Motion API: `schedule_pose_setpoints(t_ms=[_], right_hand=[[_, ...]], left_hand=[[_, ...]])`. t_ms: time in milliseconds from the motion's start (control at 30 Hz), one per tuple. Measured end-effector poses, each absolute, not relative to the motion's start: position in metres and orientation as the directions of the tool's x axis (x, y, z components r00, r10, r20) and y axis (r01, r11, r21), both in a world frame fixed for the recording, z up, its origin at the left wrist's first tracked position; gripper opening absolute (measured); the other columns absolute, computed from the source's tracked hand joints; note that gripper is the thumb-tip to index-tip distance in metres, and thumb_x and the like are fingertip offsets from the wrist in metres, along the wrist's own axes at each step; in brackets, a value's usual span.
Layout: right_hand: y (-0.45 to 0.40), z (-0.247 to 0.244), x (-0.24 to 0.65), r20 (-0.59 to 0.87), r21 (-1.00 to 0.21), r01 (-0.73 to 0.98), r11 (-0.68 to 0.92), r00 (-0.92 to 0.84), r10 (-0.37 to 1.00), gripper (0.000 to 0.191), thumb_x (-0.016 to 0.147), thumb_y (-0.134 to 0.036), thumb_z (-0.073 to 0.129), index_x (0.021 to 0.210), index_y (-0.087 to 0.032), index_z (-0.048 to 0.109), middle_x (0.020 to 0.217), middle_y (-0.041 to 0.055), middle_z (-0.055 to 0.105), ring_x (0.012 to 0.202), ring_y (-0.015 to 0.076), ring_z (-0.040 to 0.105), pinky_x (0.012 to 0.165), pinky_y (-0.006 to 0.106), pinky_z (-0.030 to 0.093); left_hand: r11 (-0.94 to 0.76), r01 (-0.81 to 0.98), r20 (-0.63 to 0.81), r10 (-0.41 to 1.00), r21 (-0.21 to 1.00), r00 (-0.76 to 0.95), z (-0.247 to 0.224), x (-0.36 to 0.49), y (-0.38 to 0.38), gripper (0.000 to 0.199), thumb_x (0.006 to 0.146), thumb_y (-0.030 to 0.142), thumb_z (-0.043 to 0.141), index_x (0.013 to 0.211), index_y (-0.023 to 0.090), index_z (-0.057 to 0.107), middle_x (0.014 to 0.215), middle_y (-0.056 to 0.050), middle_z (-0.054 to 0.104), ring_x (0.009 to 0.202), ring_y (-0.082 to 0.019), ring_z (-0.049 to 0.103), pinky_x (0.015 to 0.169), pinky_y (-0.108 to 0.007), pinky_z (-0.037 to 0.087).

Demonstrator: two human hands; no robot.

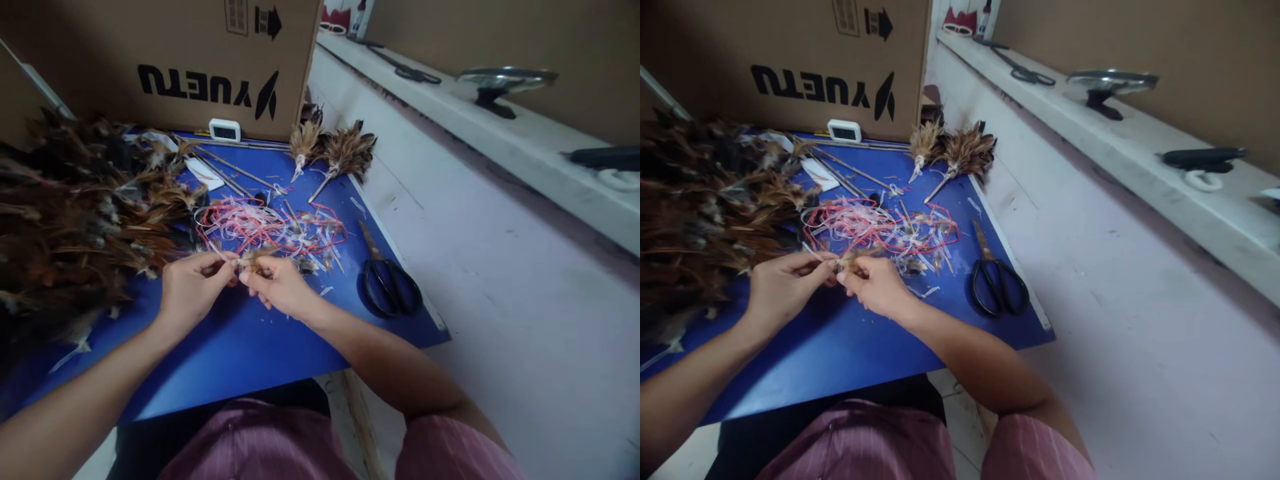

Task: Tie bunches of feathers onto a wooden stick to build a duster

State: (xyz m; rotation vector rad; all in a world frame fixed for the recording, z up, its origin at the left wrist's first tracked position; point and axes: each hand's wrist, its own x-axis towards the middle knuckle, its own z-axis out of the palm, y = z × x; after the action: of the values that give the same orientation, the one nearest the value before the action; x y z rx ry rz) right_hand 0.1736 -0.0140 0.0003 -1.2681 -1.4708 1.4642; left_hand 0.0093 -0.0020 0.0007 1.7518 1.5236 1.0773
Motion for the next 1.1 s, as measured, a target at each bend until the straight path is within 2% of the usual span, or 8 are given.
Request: schedule_pose_setpoints(t_ms=[100,233,333,467,600,767,967,1100], right_hand=[[-0.020,0.005,0.178,0.048,-0.907,0.389,0.161,-0.283,0.958,0.013,0.087,-0.025,0.054,0.077,-0.017,0.058,0.066,-0.0028,0.060,0.056,0.0075,0.053,0.057,0.022,0.043],[-0.026,0.016,0.183,0.287,-0.491,0.707,0.510,-0.421,0.860,0.021,0.093,-0.018,0.043,0.084,-0.014,0.061,0.084,0.0072,0.065,0.078,0.0153,0.057,0.074,0.030,0.043],[-0.022,0.024,0.187,0.340,-0.304,0.732,0.610,-0.514,0.787,0.023,0.095,-0.016,0.040,0.084,-0.014,0.060,0.086,0.0099,0.064,0.084,0.0184,0.055,0.080,0.034,0.042],[-0.005,0.028,0.195,0.321,-0.597,0.573,0.561,-0.470,0.822,0.014,0.090,-0.015,0.050,0.078,-0.015,0.059,0.084,0.0045,0.062,0.082,0.0148,0.054,0.080,0.030,0.042],[0.007,0.019,0.198,0.098,-0.964,0.185,0.190,-0.416,0.904,0.012,0.085,-0.025,0.058,0.078,-0.016,0.058,0.071,-0.0018,0.059,0.064,0.0097,0.053,0.064,0.024,0.043],[0.006,0.002,0.186,0.069,-0.988,-0.156,0.007,-0.393,0.917,0.014,0.075,-0.029,0.066,0.077,-0.017,0.058,0.069,-0.0022,0.059,0.059,0.0100,0.054,0.059,0.025,0.045],[0.006,-0.008,0.174,0.140,-0.986,-0.121,0.118,-0.198,0.970,0.011,0.067,-0.024,0.070,0.072,-0.017,0.063,0.075,-0.0008,0.063,0.070,0.0113,0.056,0.072,0.028,0.047],[0.004,-0.007,0.174,0.175,-0.985,-0.024,0.173,-0.131,0.976,0.009,0.067,-0.023,0.067,0.066,-0.017,0.061,0.072,-0.0003,0.061,0.066,0.0107,0.054,0.065,0.027,0.045]], left_hand=[[-0.351,0.646,0.370,0.922,0.677,0.113,0.000,0.010,-0.005,0.017,0.079,0.028,0.062,0.084,0.019,0.076,0.072,-0.001,0.074,0.064,-0.016,0.068,0.064,-0.025,0.051],[-0.519,0.668,0.471,0.838,0.533,0.276,0.003,0.011,-0.007,0.018,0.081,0.024,0.058,0.077,0.019,0.075,0.077,-0.003,0.075,0.068,-0.016,0.069,0.063,-0.023,0.050],[-0.543,0.645,0.412,0.837,0.538,0.361,0.007,0.013,-0.007,0.022,0.079,0.023,0.058,0.060,0.018,0.069,0.062,-0.002,0.070,0.057,-0.014,0.064,0.056,-0.023,0.046],[-0.284,0.452,0.114,0.924,0.846,0.366,0.013,0.012,-0.007,0.018,0.075,0.027,0.064,0.060,0.017,0.069,0.053,-0.001,0.065,0.047,-0.012,0.059,0.051,-0.022,0.046],[0.192,0.030,-0.190,0.918,0.981,0.348,0.014,0.009,-0.005,0.017,0.067,0.027,0.076,0.079,0.016,0.073,0.065,-0.002,0.070,0.049,-0.010,0.060,0.048,-0.020,0.050],[0.396,-0.251,-0.319,0.900,0.883,0.297,0.013,0.010,0.001,0.018,0.061,0.021,0.083,0.074,0.014,0.073,0.061,0.000,0.067,0.045,-0.004,0.054,0.041,-0.010,0.043],[0.442,-0.326,-0.369,0.891,0.836,0.265,0.012,0.013,0.001,0.022,0.059,0.019,0.085,0.075,0.013,0.072,0.063,-0.001,0.068,0.046,-0.003,0.055,0.044,-0.009,0.046],[0.439,-0.313,-0.366,0.892,0.842,0.266,0.013,0.013,0.000,0.021,0.060,0.019,0.084,0.074,0.012,0.070,0.065,-0.003,0.069,0.047,-0.004,0.056,0.045,-0.010,0.048]])
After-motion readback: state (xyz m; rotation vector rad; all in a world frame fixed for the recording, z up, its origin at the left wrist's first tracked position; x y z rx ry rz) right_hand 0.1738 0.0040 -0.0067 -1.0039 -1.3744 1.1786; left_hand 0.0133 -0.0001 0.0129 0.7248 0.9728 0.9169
